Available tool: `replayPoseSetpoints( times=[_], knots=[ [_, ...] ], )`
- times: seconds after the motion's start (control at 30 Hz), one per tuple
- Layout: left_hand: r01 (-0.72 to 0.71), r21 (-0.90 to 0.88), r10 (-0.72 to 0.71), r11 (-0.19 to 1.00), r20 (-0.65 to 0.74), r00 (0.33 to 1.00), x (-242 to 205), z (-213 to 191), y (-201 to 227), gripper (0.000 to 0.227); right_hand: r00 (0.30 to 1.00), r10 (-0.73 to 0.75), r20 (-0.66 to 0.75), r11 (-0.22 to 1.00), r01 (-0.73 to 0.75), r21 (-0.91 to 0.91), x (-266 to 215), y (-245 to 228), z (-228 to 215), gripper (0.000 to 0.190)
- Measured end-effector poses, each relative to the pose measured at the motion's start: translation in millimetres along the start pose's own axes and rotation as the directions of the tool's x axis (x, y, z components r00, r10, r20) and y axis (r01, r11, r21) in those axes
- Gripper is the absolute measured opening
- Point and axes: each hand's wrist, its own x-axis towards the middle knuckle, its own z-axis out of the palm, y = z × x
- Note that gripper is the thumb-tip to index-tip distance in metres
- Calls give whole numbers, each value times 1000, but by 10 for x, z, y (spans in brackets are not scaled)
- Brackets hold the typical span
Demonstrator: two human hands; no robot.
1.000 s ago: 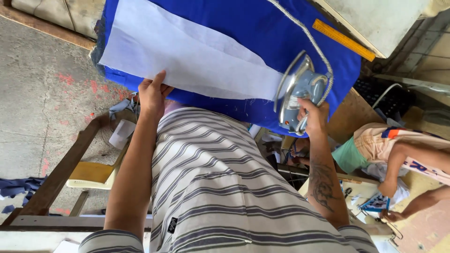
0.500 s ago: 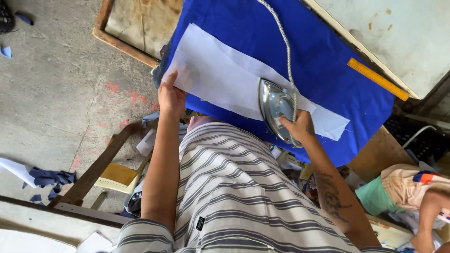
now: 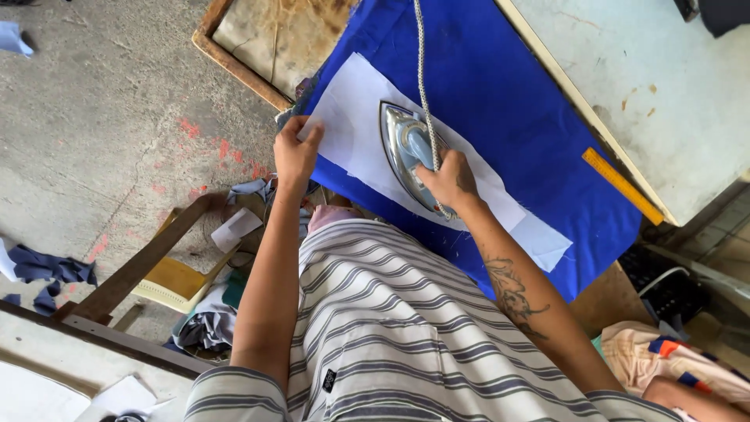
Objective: The person places a white fabric piece on a blue cloth and smooths it out. They then use an iron to press the white fabric, moving the iron back and forth across the surface. Finally, the person moves to a table and cuts a piece of light blue fabric using scissors.
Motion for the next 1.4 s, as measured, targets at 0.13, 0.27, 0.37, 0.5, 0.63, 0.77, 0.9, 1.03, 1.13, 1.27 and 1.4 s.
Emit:
replayPoseSetpoints(
  times=[0.13, 0.27, 0.37, 0.5, 0.63, 0.77, 0.9, 1.03, 1.13, 1.27, 1.4],
  knots=[
    [30, -42, -30, 999, -1, 1000, -28, -51, 105, 17, 999, -32, 25, 999, 32, -6, 219, -333, -3, 47],
    [71, -47, -72, 996, -1, 997, -62, -82, 250, 16, 1000, 15, 25, 1000, -15, 2, 388, -666, -36, 55],
    [104, -84, -106, 991, -22, 994, -82, -62, 176, 17, 1000, -13, -3, 1000, 13, 15, 619, -703, 37, 50],
    [140, 14, -137, 990, -107, 985, -32, -27, 57, 21, 1000, -25, 13, 1000, 25, -13, 762, -844, 112, 49],
    [193, 89, -176, 977, -172, 969, 72, 228, 55, 25, 999, -12, 32, 998, 14, -67, 766, -981, 13, 51],
    [210, 80, -194, 974, -174, 965, 41, 180, 76, 26, 995, -8, 94, 996, 17, -90, 740, -1128, 69, 53],
    [179, 72, -165, 981, -170, 972, 56, 188, 40, 23, 994, -5, 112, 992, 19, -124, 737, -1217, 101, 55],
    [155, 44, -148, 987, -145, 978, 91, 168, 45, 23, 992, -51, 114, 990, 65, -124, 777, -1205, 200, 51],
    [146, 11, -143, 989, -134, 981, 43, 150, 79, 24, 992, -55, 115, 992, 67, -109, 684, -1188, 211, 51],
    [143, 26, -140, 989, -109, 984, 68, 140, 34, 25, 993, -36, 115, 998, 42, -56, 546, -1043, 307, 48],
    [140, 34, -135, 990, -102, 986, 86, 149, -28, 25, 990, -24, 141, 996, 36, -84, 346, -925, 300, 47]
  ],
)
